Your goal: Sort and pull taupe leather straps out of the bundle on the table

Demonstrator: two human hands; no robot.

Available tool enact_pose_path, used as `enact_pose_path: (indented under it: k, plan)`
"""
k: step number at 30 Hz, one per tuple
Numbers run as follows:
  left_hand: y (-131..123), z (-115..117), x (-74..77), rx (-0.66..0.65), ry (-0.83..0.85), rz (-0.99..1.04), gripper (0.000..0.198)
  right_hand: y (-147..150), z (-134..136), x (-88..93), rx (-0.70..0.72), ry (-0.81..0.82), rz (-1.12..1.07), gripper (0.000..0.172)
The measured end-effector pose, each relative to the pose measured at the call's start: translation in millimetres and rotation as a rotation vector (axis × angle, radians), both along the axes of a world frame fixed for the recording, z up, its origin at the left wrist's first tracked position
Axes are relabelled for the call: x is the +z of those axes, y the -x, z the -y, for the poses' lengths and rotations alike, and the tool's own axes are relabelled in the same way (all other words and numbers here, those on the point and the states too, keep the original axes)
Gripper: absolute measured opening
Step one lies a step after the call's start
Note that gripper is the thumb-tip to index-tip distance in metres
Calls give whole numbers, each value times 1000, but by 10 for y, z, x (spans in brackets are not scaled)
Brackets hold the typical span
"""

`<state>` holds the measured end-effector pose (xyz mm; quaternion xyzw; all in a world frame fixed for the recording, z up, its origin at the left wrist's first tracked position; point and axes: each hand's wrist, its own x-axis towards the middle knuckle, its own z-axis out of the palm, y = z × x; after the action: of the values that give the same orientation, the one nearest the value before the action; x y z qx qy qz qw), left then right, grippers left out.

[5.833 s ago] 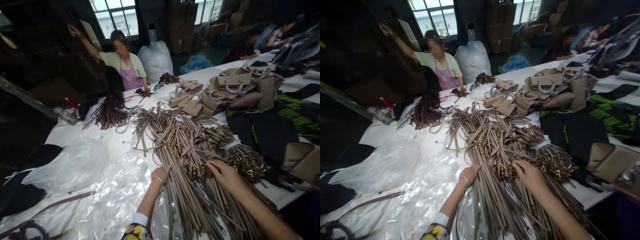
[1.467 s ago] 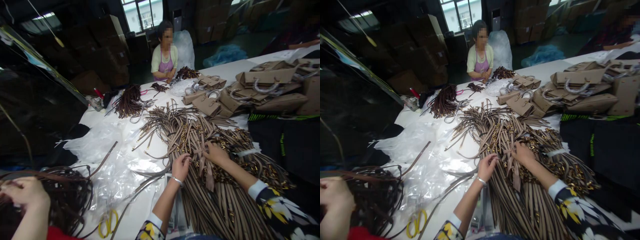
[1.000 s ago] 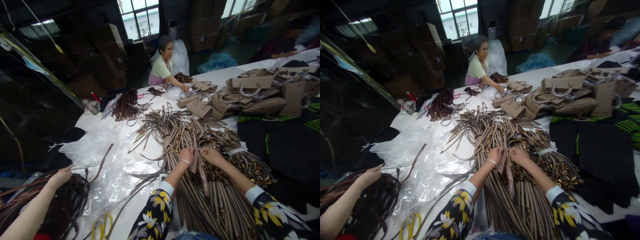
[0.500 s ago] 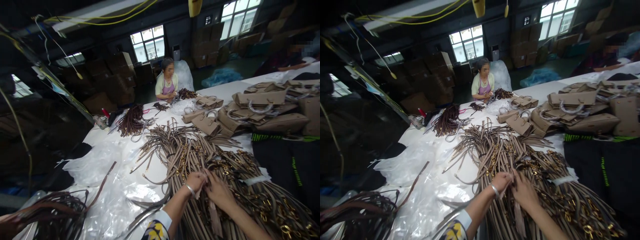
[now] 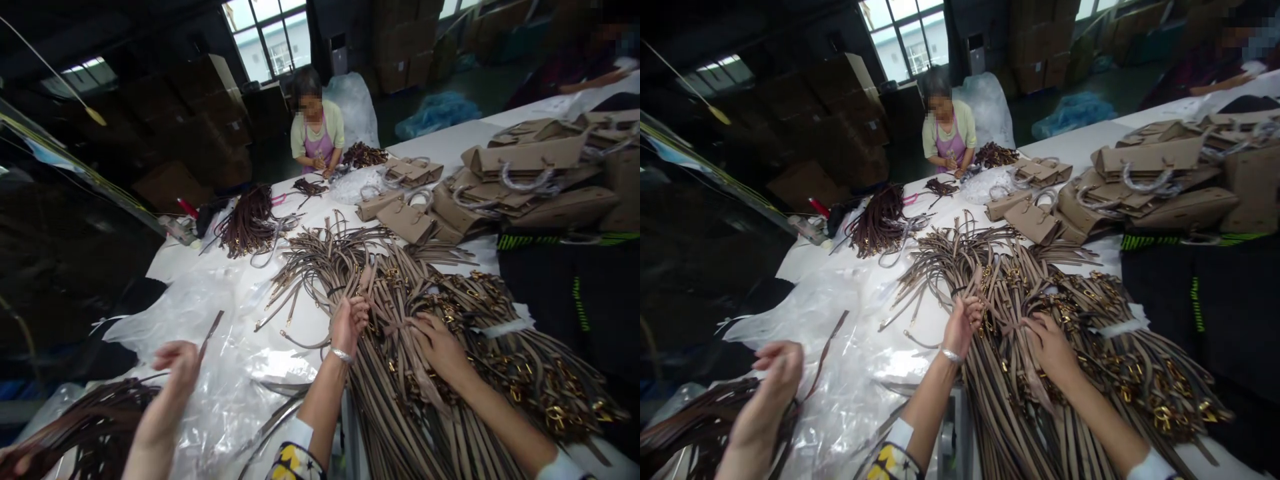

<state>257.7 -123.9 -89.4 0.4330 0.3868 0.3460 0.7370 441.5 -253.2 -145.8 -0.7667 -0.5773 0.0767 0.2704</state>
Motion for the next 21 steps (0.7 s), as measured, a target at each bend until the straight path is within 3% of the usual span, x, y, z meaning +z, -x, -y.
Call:
enact_pose_path:
  k: [3, 5, 7, 9, 12, 15, 18, 21]
  plan:
    - [-42, 170, -256, -103, -233, -314, 43, -110, -103, 109, 181, 56, 87, 37]
    - [-120, 292, -361, -147, -328, -389, 23, -133, -183, 222, 317, 124, 136, 38]
    - [-206, 393, -406, -169, -406, -425, 19, -122, -246, 316, 396, 176, 127, 37]
    - [-280, 461, -407, -200, -530, -512, 28, -113, -281, 362, 404, 192, 4, 32]
    - [-362, 497, -381, -242, -656, -581, 18, -189, -287, 344, 276, 112, -360, 20]
    - [-384, 446, -363, -207, -404, -339, 6, -381, -243, 307, 104, 25, -554, 7]
    - [-270, 281, -355, -130, -116, -112, 31, -569, -125, 313, -125, -127, -734, 20]
    - [-23, 54, -373, 40, -2, -58, 49, -624, 47, 326, -290, -194, -919, 36]
